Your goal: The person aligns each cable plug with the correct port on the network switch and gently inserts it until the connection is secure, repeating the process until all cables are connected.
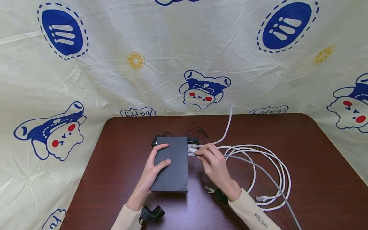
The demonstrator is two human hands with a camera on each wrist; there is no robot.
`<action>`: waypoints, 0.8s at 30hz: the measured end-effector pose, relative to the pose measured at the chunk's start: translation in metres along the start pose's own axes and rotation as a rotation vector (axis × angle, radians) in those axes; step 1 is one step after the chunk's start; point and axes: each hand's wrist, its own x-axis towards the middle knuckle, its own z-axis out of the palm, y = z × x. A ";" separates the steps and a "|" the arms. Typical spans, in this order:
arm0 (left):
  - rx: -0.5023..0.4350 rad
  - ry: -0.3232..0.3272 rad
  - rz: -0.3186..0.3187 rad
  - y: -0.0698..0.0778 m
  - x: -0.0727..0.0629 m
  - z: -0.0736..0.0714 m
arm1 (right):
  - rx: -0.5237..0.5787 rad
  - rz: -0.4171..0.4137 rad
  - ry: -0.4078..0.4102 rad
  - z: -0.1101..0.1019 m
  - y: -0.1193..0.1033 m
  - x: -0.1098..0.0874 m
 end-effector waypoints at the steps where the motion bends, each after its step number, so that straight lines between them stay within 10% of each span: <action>1: 0.005 -0.005 -0.003 0.001 0.000 0.000 | 0.002 -0.010 0.002 0.000 0.000 0.001; 24: -0.004 -0.044 -0.053 0.007 0.003 -0.005 | 0.007 -0.086 0.089 0.009 0.004 0.008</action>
